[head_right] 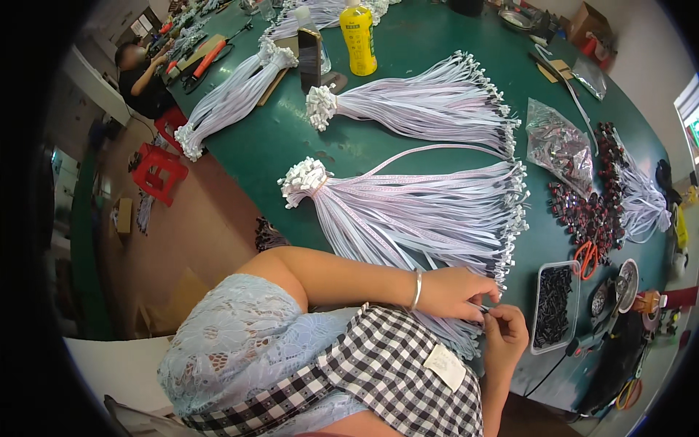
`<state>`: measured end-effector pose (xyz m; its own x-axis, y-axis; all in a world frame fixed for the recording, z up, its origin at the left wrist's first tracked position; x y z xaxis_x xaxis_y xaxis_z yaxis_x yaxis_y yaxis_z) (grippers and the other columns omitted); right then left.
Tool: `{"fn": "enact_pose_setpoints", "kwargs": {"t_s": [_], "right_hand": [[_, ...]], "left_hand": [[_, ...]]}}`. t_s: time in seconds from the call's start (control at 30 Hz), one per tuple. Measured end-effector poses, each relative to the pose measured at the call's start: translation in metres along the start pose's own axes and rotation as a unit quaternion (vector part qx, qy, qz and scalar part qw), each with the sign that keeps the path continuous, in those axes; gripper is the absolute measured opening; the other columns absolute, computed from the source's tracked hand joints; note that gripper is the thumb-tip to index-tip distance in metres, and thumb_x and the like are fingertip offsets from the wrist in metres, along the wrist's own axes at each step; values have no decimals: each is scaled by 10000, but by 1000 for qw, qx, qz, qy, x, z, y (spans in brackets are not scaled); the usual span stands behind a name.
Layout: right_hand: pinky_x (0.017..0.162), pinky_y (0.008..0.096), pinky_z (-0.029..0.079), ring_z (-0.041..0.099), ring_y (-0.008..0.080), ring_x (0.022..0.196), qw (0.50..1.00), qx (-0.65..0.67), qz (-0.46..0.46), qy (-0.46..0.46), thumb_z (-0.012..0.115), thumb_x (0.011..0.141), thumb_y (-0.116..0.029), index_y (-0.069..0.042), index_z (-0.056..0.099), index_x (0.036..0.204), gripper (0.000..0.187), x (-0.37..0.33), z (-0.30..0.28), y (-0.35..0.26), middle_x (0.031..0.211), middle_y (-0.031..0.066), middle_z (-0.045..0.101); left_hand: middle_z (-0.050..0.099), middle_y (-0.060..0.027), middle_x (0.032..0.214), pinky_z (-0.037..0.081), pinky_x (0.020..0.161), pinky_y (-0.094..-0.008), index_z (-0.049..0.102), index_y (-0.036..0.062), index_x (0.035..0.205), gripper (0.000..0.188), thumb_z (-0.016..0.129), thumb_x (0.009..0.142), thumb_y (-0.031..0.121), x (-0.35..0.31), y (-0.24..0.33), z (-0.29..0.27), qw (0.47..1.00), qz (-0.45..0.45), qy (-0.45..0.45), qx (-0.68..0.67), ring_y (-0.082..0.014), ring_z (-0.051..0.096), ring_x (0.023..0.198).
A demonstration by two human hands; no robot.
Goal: The person repeatedly picks up a white cable and a small black plastic connector from a container on the table. They insert the connector into the end of the cable by hand and place the assembled unit back onto the table. This process is repeated continuously throughout the video.
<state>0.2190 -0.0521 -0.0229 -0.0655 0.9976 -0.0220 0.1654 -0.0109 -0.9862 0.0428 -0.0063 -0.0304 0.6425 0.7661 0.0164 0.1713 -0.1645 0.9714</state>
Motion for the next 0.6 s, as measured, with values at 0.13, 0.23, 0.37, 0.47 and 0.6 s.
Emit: {"fn": "enact_pose_setpoints", "kwargs": {"t_s": [0.13,0.23,0.37,0.47,0.6], "right_hand": [[623,200,414,511,74,732,1000,3,25,0,637,772,100,10,586,842,125,-2,-4,6,898,45,552],[612,200,410,509,73,719,999,-22,-15,-23,644,750,107,12,596,824,129,0,0,6,884,48,558],[608,199,406,515,76,706,998,-35,-6,-46,649,736,107,16,607,809,125,4,1,2,848,42,567],[608,197,406,520,71,704,997,-41,23,-64,653,740,98,18,609,812,116,8,-1,0,843,38,580],[647,226,437,557,112,736,997,-61,-1,-41,665,740,73,17,617,819,108,20,1,5,868,61,603]], "left_hand": [[635,-87,738,462,636,-338,568,42,1083,317,642,781,105,-8,-2,-9,999,-30,-31,28,-217,611,671],[626,-79,722,456,619,-338,561,65,1107,329,620,784,80,-8,-3,-3,1000,-20,-19,0,-203,598,646],[621,-80,717,458,619,-348,548,83,1086,327,618,767,72,-5,7,-3,1000,-17,-18,13,-225,611,663],[624,-76,736,464,620,-364,543,93,1065,315,624,761,77,-4,7,-1,999,-1,8,46,-260,614,677],[623,-65,750,475,627,-395,547,111,1001,242,617,770,99,0,2,5,969,75,101,214,-284,619,719]]}}
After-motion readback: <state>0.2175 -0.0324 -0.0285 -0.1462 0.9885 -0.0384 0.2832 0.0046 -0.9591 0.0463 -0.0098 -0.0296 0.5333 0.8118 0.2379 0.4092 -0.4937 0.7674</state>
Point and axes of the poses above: each hand's wrist, its own x-axis towards the middle knuckle, its own z-axis out of the palm, y = z × x, the point moved 2 cm from there along x, towards the middle knuckle
